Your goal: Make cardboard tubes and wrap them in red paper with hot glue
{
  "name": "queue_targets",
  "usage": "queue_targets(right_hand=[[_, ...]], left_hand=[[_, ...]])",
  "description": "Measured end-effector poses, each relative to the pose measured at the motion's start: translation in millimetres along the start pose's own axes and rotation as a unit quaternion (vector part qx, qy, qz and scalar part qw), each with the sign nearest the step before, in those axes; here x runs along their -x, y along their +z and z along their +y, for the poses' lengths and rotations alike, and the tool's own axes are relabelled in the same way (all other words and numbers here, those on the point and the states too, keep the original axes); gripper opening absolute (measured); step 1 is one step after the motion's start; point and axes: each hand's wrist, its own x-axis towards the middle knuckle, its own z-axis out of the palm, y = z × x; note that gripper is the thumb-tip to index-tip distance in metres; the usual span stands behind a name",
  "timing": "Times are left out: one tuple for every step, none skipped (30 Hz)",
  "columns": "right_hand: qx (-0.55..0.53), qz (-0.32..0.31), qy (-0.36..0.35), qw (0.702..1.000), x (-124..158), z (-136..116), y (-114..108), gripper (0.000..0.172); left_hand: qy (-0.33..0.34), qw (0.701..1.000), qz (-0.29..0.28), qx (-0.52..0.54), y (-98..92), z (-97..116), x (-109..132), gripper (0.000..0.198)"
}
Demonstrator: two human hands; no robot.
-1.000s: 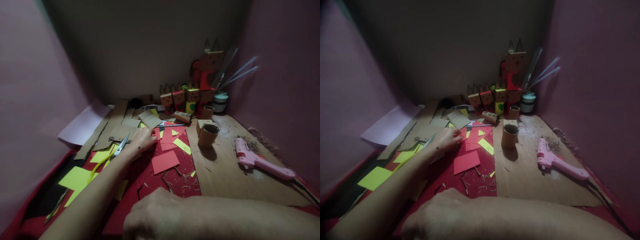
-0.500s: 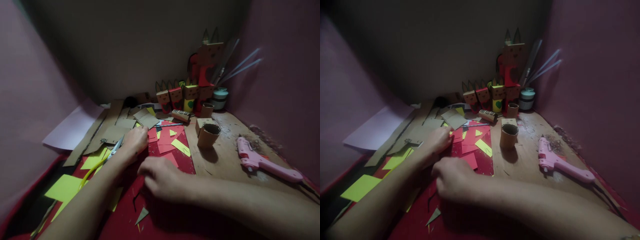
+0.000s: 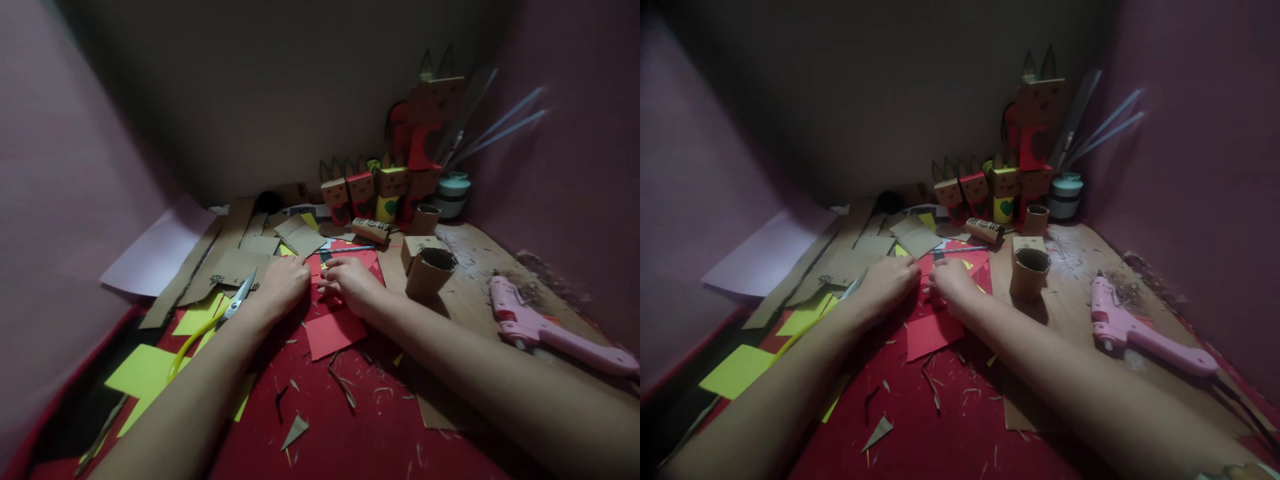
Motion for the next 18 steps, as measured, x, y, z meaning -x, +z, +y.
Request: queue_targets(right_hand=[[0.003, 0.004, 0.0, 1.0, -0.6, 1.9, -1.0, 0.024], [0.006, 0.007, 0.0, 1.0, -0.9, 3.3, -1.7, 0.025], [0.008, 0.01, -0.002, 1.0, -1.0, 4.1, -2.2, 0.026], [0.009, 0.01, -0.003, 1.0, -0.9, 4.4, -2.6, 0.025], [0.01, 0.009, -0.004, 1.0, -0.7, 4.4, -2.9, 0.024], [0.009, 0.007, -0.005, 1.0, -0.4, 4.2, -3.1, 0.024], [0.007, 0.006, -0.005, 1.0, -0.1, 3.9, -3.2, 0.023], [0.002, 0.004, -0.005, 1.0, 0.0, 3.7, -3.4, 0.022], [-0.003, 0.0, -0.004, 1.0, -0.3, 3.5, -3.5, 0.022], [-0.01, -0.005, -0.003, 1.0, -1.2, 3.4, -3.5, 0.021], [-0.018, -0.013, -0.001, 1.0, -2.8, 3.3, -3.3, 0.02], [-0.026, -0.022, 0.001, 0.999, -5.4, 3.1, -2.8, 0.019], [-0.033, -0.031, 0.003, 0.999, -8.9, 2.8, -1.9, 0.018], [-0.04, -0.04, 0.007, 0.998, -13.2, 2.2, -0.5, 0.017], [-0.045, -0.047, 0.011, 0.998, -18.3, 1.5, 1.7, 0.017], [-0.05, -0.051, 0.019, 0.997, -23.9, 0.4, 4.6, 0.018], [-0.053, -0.053, 0.03, 0.997, -29.8, -1.0, 8.2, 0.018], [-0.055, -0.052, 0.042, 0.996, -35.6, -2.5, 12.6, 0.018]], left_hand=[[0.004, 1.0, 0.003, -0.002, -0.3, 1.4, 0.7, 0.03], [0.007, 1.0, 0.007, -0.003, 0.1, 2.5, 1.2, 0.03], [0.009, 1.0, 0.012, -0.003, 1.1, 3.2, 1.4, 0.03], [0.01, 1.0, 0.019, -0.002, 2.6, 3.4, 1.3, 0.03], [0.008, 1.0, 0.026, -0.001, 4.7, 3.2, 1.0, 0.03], [0.002, 0.999, 0.036, 0.001, 7.0, 2.6, 0.6, 0.029], [-0.007, 0.999, 0.046, 0.003, 9.5, 1.6, 0.0, 0.029], [-0.02, 0.998, 0.058, 0.006, 11.9, 0.2, -0.6, 0.028], [-0.035, 0.997, 0.071, 0.01, 13.9, -1.4, -1.1, 0.028], [-0.051, 0.995, 0.085, 0.014, 15.5, -3.1, -1.5, 0.027], [-0.066, 0.993, 0.098, 0.02, 16.7, -4.8, -1.8, 0.027], [-0.078, 0.99, 0.11, 0.027, 17.5, -6.4, -2.0, 0.028], [-0.09, 0.988, 0.121, 0.034, 18.1, -7.9, -2.1, 0.028], [-0.099, 0.985, 0.132, 0.041, 18.6, -9.1, -2.2, 0.028], [-0.108, 0.983, 0.143, 0.047, 19.3, -10.1, -2.3, 0.028], [-0.116, 0.98, 0.154, 0.052, 20.3, -10.7, -2.4, 0.027], [-0.122, 0.977, 0.165, 0.056, 21.6, -11.1, -2.6, 0.027], [-0.127, 0.974, 0.176, 0.06, 23.2, -11.3, -2.8, 0.026]])
